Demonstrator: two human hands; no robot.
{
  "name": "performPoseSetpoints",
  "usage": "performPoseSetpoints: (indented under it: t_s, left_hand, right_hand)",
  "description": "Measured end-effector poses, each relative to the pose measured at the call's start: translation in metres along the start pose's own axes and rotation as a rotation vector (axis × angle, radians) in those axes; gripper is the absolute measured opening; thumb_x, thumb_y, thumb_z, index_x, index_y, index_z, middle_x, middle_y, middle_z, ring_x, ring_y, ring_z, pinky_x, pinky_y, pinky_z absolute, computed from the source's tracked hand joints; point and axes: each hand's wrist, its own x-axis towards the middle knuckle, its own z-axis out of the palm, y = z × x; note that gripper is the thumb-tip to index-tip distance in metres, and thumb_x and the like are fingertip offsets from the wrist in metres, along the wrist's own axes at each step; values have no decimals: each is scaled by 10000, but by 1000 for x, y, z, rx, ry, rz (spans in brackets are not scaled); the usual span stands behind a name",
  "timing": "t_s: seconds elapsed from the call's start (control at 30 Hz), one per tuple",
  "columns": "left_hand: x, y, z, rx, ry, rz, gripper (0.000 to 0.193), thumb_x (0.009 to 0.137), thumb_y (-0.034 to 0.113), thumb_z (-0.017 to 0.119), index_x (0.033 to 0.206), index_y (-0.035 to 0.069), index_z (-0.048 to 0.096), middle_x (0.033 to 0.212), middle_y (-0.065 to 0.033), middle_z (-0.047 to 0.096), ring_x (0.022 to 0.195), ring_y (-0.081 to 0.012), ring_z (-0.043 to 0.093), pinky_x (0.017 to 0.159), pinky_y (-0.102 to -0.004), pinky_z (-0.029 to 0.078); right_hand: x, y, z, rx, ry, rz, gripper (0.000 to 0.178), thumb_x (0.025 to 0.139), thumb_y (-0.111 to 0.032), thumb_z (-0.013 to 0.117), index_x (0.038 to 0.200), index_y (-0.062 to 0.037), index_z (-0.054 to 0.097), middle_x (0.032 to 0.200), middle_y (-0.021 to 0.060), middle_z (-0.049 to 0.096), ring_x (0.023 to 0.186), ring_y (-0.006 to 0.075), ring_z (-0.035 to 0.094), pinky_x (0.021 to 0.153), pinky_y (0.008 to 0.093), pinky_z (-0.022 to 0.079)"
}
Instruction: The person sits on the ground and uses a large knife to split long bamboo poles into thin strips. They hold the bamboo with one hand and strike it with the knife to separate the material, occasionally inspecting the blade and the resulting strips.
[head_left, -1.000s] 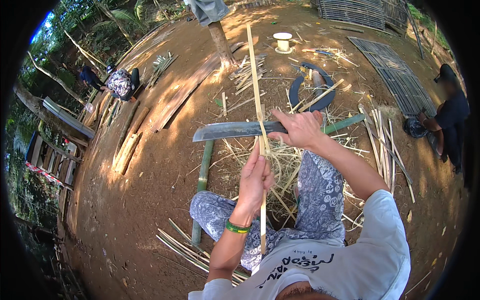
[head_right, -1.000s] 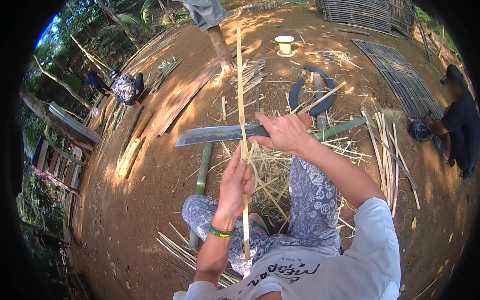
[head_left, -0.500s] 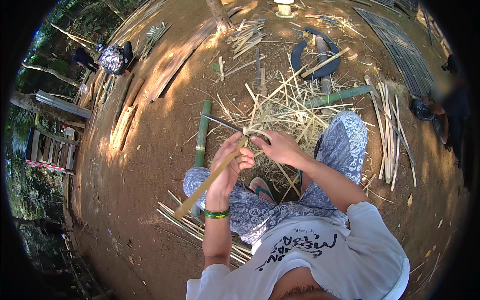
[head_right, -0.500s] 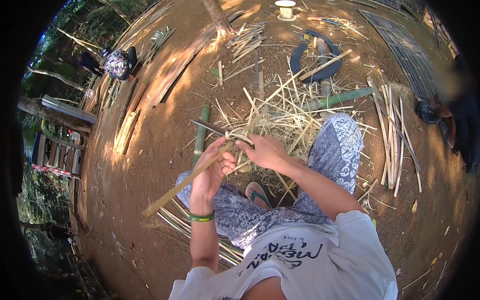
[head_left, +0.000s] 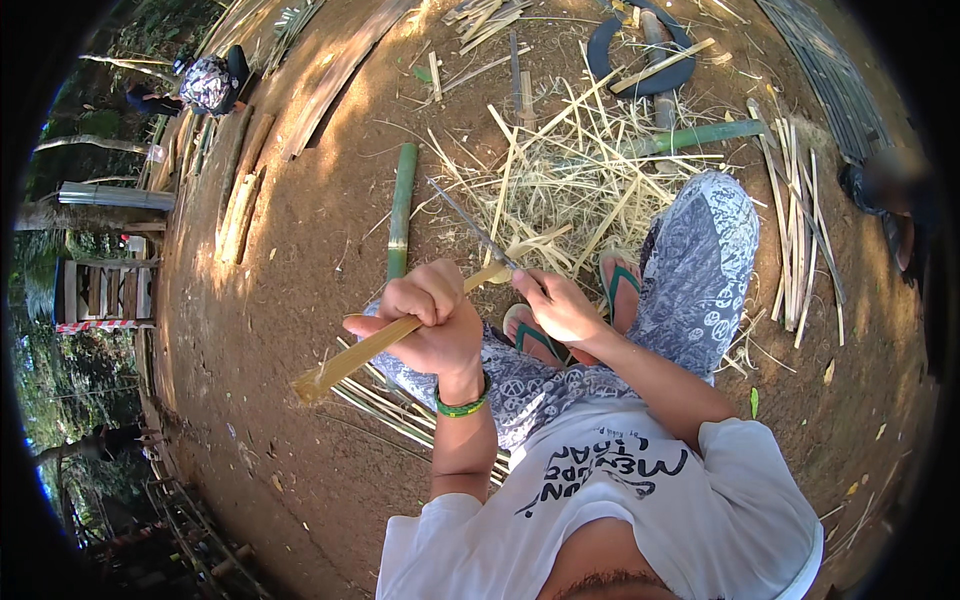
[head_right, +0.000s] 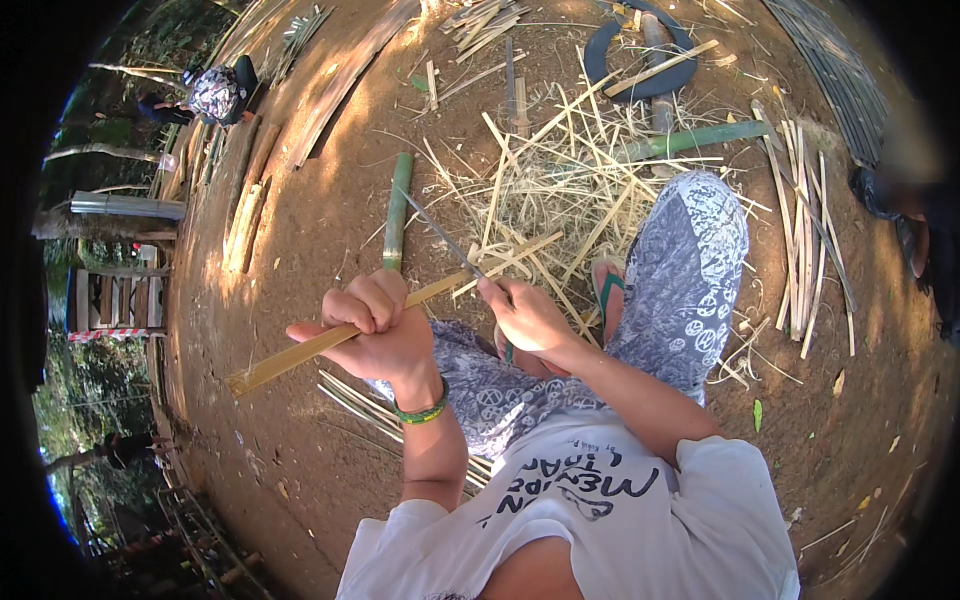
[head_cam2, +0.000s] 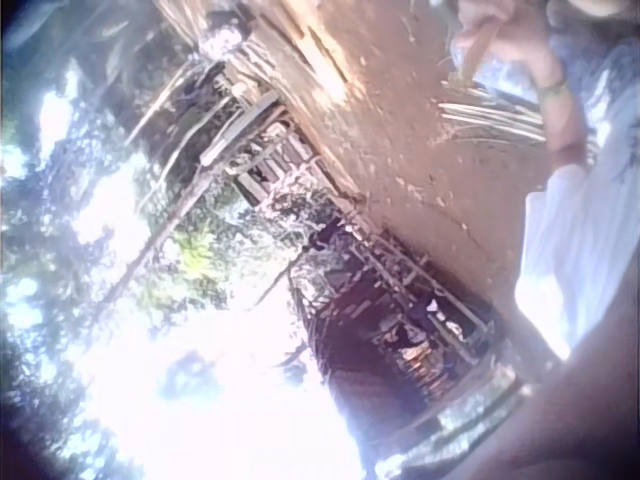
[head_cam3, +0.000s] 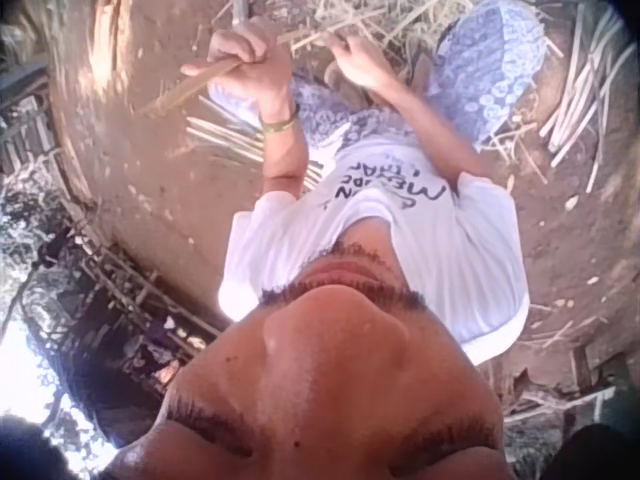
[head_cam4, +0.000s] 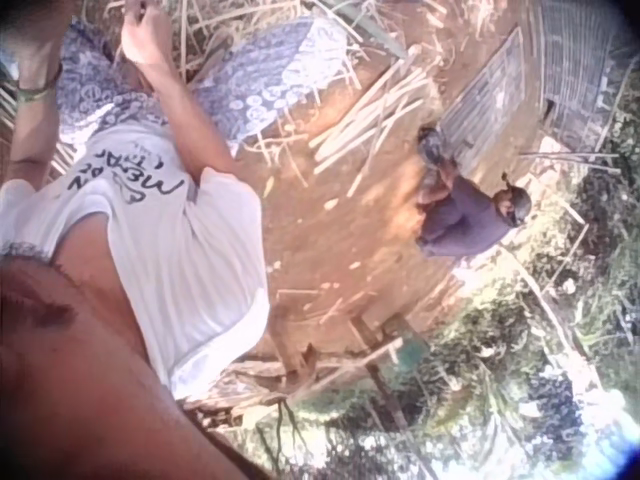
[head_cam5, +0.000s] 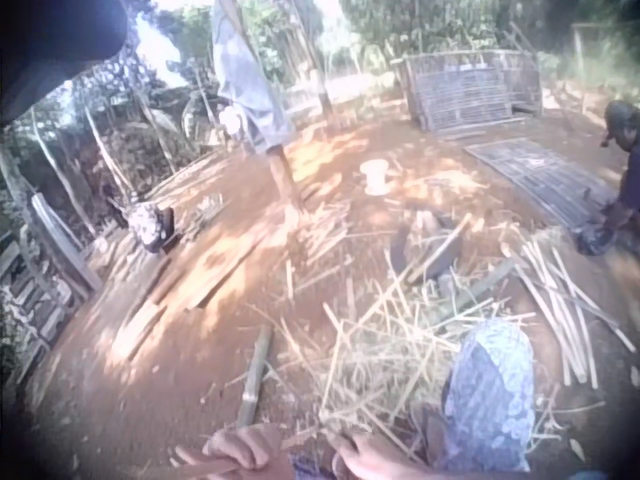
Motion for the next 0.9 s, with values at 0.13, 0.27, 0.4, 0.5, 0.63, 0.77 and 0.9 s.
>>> performPoseSetpoints:
  t_s: [0.13,0.27,0.4,0.5,0.63,0.77,0.9]
  left_hand:
    - [-5,-15,5,59,86,94,684,1052,604,204,578,122,306,473,8,266,446,-116,169,454,-297,152]
    - [6,-6,9,8,142,146,691,1048,613,179,564,132,283,466,12,236,435,-117,143,443,-295,128]
    - [11,-4,13,29,215,204,696,1040,632,167,557,141,266,462,18,215,431,-113,134,432,-281,118]
    - [13,-14,12,227,267,239,678,1046,622,196,555,157,227,467,31,169,434,-97,122,421,-276,97]
    - [25,8,16,-7,194,258,682,1045,618,120,583,139,268,460,26,224,419,-100,142,415,-276,106]
    - [18,-11,21,204,289,245,680,1041,626,108,577,152,256,464,52,195,412,-82,139,410,-261,114]
    - [31,10,16,18,166,318,664,1050,608,135,589,143,243,474,26,208,418,-104,154,408,-274,130]
  right_hand:
    - [-9,-11,5,-75,73,-87,403,1039,-358,483,1026,5,659,601,193,623,549,327,665,535,427,507]
    - [-12,15,5,-406,188,-581,309,1017,-235,509,1083,31,651,696,171,642,650,323,663,607,375,515]
    - [5,9,-5,-273,89,-172,276,1020,-219,504,1039,12,653,668,187,619,621,347,655,558,420,497]
    - [-13,-12,19,-155,111,-313,238,1006,-174,497,1048,-17,670,623,185,599,609,362,660,537,449,476]
    - [7,-8,-7,-218,199,-255,294,1018,-218,482,997,18,656,657,249,591,639,442,617,572,468,477]
    - [2,-8,3,-337,184,-230,343,1022,-284,497,1016,17,661,655,256,602,656,467,621,599,496,486]
    - [21,0,-12,-344,268,-242,358,1027,-297,483,1010,6,672,671,253,606,684,461,626,616,497,474]
